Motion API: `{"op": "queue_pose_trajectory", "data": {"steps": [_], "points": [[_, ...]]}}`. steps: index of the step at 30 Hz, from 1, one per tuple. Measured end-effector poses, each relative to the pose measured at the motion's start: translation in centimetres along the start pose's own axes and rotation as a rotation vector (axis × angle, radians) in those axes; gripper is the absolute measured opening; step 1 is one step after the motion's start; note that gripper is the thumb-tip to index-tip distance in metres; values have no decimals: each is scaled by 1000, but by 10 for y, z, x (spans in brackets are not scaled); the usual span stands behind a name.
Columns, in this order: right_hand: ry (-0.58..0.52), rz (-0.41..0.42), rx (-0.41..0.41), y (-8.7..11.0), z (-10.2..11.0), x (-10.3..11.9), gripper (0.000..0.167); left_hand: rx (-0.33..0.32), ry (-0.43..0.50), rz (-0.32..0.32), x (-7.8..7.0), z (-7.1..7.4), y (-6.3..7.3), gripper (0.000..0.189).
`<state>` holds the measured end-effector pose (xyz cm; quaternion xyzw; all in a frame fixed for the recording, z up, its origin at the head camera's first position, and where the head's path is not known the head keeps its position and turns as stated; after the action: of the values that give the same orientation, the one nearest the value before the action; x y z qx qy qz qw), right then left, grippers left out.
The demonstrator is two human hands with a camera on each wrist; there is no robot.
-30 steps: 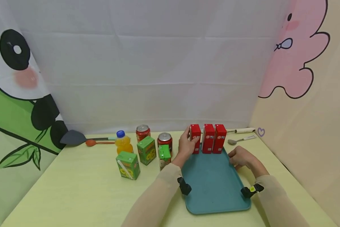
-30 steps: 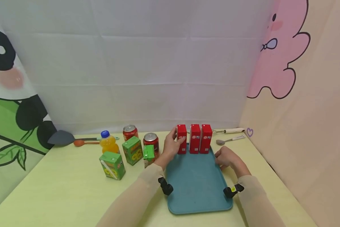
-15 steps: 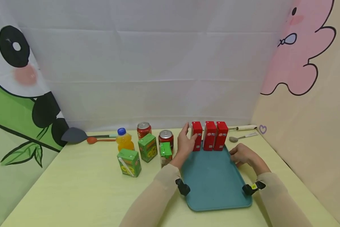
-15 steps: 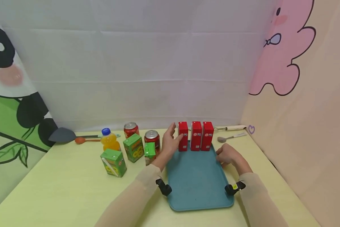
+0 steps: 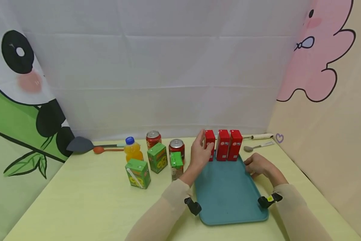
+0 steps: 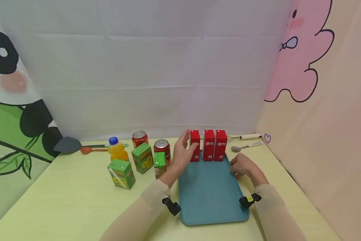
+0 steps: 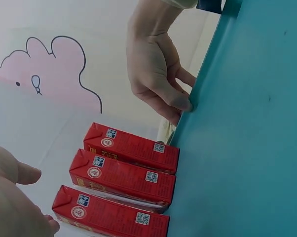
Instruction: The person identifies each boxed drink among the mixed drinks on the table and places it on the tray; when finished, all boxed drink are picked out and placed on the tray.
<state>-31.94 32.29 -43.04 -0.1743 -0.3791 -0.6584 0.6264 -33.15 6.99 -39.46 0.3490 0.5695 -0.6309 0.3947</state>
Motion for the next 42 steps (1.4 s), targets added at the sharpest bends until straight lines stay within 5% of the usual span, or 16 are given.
{"op": "queue_pose_trajectory", "data": {"steps": [4,18,24,31,37,42], "points": [[2,-4,8,-1,0,2,42,29,-6,-66,-9,7,6,65],[-13,-22,13,1,-2,1,42,288,87,-292,-43,34,55,61],[-3,-15,22,-1,-1,-1,43,252,39,-354,-57,66,70,58],[21,-16,19,-2,3,2,43,115,-48,-489,-61,117,67,49],[9,-28,21,0,4,3,43,78,-268,-390,-70,164,57,40],[-4,-8,28,0,2,3,43,150,-432,-283,-67,206,46,40]]}}
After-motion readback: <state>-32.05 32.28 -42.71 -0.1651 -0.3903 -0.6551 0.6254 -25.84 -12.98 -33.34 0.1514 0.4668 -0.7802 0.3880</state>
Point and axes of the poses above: each hand's wrist, its own y-axis away from the middle knuckle, its own z-axis out of the back of the hand, x = y × z, the point moved 1 cm from there along -y, towards the middle knuckle, and after that the axes turned 6 degrees about -z, right-handed, at the moved point
